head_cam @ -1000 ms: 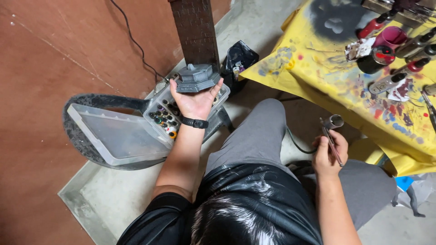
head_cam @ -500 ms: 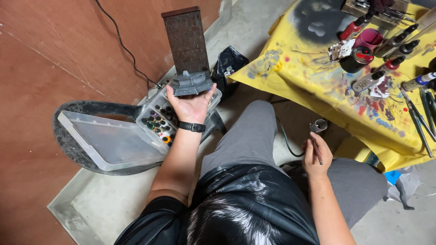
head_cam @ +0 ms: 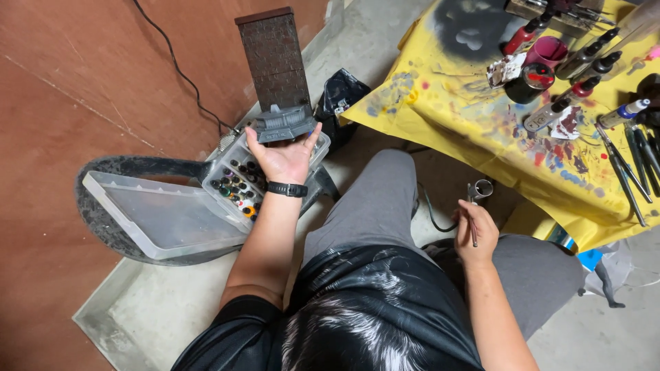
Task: Using an airbrush to apply paint to a miniature base that resembles a brick wall section.
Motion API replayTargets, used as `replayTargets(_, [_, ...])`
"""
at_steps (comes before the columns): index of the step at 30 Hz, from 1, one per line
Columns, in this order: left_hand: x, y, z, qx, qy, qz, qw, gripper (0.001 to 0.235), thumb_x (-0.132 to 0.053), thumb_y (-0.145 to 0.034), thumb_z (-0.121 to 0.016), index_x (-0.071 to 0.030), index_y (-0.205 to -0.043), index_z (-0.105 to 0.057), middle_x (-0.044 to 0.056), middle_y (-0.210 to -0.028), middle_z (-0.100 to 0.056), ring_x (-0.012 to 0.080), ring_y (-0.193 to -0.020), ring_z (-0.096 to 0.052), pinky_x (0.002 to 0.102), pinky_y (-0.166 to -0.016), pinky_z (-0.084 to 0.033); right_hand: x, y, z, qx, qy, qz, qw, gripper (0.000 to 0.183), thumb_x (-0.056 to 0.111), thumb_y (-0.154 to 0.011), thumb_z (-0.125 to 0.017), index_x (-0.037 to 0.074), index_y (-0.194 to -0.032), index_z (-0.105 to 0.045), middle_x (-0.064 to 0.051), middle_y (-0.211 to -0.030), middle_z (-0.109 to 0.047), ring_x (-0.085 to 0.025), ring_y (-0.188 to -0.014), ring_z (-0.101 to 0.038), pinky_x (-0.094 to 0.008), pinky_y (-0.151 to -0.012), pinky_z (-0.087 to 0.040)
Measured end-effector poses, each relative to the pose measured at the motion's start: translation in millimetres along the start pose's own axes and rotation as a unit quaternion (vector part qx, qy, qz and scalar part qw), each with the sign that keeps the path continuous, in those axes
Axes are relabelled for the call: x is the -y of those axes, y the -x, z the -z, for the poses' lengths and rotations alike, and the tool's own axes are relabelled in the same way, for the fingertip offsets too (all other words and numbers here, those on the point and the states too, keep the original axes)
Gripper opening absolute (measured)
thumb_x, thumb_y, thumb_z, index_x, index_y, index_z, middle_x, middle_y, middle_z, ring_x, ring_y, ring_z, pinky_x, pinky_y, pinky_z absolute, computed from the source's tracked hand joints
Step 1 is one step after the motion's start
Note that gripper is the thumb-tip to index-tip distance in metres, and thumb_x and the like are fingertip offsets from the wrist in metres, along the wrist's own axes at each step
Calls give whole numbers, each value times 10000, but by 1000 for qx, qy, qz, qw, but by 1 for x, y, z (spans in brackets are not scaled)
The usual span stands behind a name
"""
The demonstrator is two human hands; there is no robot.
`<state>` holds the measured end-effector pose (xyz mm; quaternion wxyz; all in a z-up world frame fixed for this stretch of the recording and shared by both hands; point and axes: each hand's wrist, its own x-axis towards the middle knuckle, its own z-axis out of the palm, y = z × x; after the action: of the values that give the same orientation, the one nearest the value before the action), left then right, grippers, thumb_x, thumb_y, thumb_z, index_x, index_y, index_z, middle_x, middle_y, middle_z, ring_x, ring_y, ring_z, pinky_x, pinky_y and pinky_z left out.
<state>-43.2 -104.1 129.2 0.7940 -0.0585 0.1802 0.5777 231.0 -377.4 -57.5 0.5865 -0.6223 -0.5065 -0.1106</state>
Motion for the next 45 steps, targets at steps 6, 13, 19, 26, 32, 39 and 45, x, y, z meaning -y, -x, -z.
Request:
replayTargets(6, [2,6,-3,0,-1,-7,1000,803,-576,-725,-770,-169,-1331,-438,107,-1333,-444,466,-1354,-396,782,-1093,-355,6,11,7,11,10,-12,1000,148,7,-1023,-658,32,-1077,-794,-102,-765,-703,-280,-685,-689,-411,-712,-560])
replayTargets(13, [1,-1,3,32,-24,-16,999,714,-584,-743,-767,-152,-1254,-519,99,-1251,-533,434,-1258,-508,781,-1066,-392,16,22,14,16,12,-43,999,156,20,-1026,-650,60,-1078,-792,-82,-737,-701,-258,-695,-696,-387,-726,-558])
replayTargets(19, [1,-17,24,61,-73,-54,994,690,-640,-741,-767,-175,-1214,-575,90,-1229,-596,407,-1220,-551,779,-1061,-378,6,30,19,8,16,-66,998,160,-3,-1035,-643,50,-1105,-778,-111,-744,-694,-306,-734,-699,-426,-774,-556])
replayTargets(26, [5,-41,51,154,-94,-100,979,617,-600,-877,-712,-174,-1317,-635,92,-1324,-664,332,-1230,-627,611,-1080,-500,-11,33,21,-5,3,-129,992,213,-54,-1009,-646,36,-1157,-769,-131,-834,-705,-265,-784,-711,-415,-837,-553])
replayTargets(32, [10,-46,66,216,-122,-111,962,608,-608,-925,-636,-194,-1370,-611,70,-1359,-662,292,-1250,-635,573,-1094,-513,-17,41,24,-10,17,-144,989,209,-43,-1004,-670,33,-1169,-773,-149,-860,-709,-301,-838,-716,-435,-901,-545])
replayTargets(39, [14,-32,66,297,-133,-82,942,673,-645,-956,-549,-165,-1427,-572,113,-1415,-628,311,-1295,-613,567,-1114,-502,-14,41,22,-7,26,-146,989,192,-37,-1006,-680,31,-1158,-774,-151,-826,-705,-325,-856,-714,-450,-972,-535])
replayTargets(45, [19,-22,69,294,-129,-77,944,671,-641,-958,-550,-164,-1431,-571,115,-1418,-626,317,-1299,-609,574,-1118,-493,-20,42,23,-3,32,-144,989,205,-33,-998,-692,50,-1160,-784,-148,-847,-713,-326,-877,-715,-443,-984,-538])
